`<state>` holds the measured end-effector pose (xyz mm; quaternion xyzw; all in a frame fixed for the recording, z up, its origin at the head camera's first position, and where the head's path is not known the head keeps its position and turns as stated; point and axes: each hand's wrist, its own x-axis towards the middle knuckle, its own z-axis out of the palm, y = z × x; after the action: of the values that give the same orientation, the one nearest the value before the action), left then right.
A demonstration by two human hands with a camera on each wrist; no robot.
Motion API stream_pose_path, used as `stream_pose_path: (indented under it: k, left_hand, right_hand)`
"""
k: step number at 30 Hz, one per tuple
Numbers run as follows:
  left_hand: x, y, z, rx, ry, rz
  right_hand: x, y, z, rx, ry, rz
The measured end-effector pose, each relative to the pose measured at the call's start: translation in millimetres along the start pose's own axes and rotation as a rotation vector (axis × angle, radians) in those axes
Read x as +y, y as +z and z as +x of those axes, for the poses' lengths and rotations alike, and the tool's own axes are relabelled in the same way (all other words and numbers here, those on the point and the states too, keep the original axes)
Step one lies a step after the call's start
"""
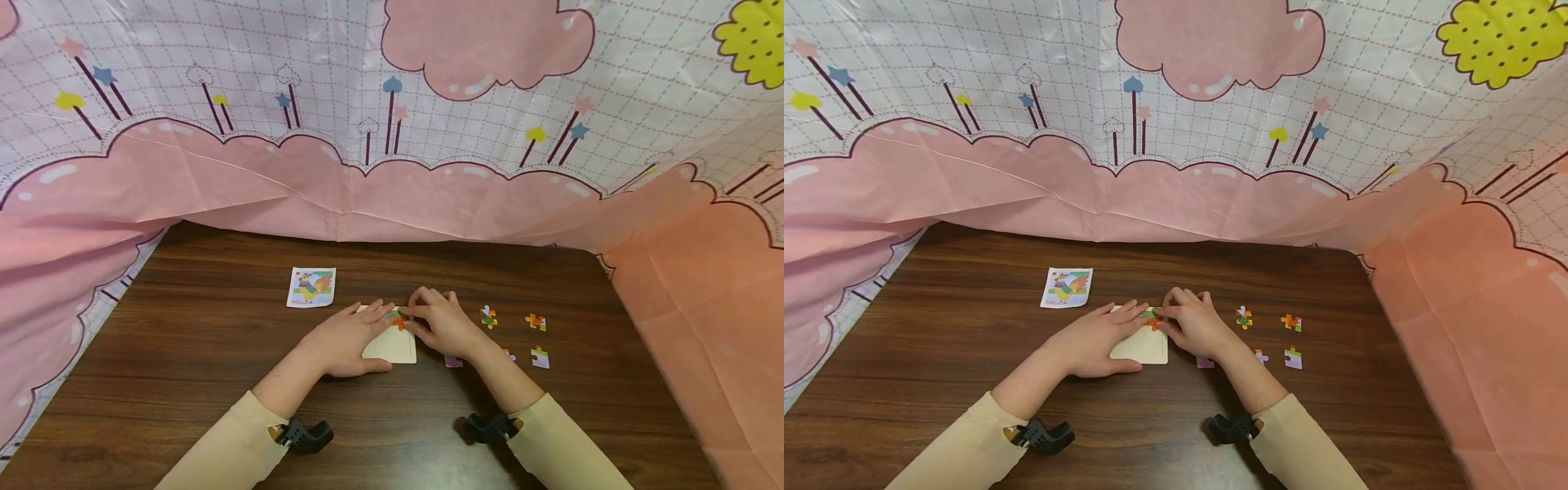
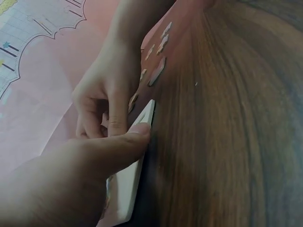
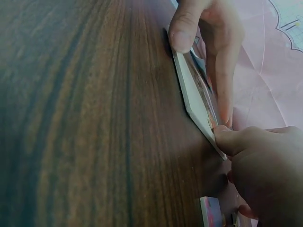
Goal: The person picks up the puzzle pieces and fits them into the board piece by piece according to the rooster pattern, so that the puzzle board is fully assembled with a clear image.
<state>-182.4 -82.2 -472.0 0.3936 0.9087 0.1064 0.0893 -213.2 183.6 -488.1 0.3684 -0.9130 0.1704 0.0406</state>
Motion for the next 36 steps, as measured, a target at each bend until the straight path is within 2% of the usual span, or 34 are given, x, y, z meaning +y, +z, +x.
stream_pose_path:
  k: [7, 14, 23, 36]
  left_hand:
    - [2.9, 6.7, 9.3, -0.026, -0.034, 0.033]
    - [1.0, 5.9, 10.3, -0.011, -0.026, 0.0]
    - [0.8, 4.8, 10.7, -0.022, -0.011, 0.022]
    - [2.3, 5.0, 14.9, -0.041, -0.051, 0.034]
  right_hand:
    - [3.3, -0.9, -1.2, 0.002, -0.007, -0.015]
    - [5.3, -3.5, 1.2, -0.013, 0.01, -0.003]
    - [4.3, -1.7, 1.8, -0.001, 0.055, 0.067]
    - [3.5, 1.4, 1.1, 0.006, 0.088, 0.076]
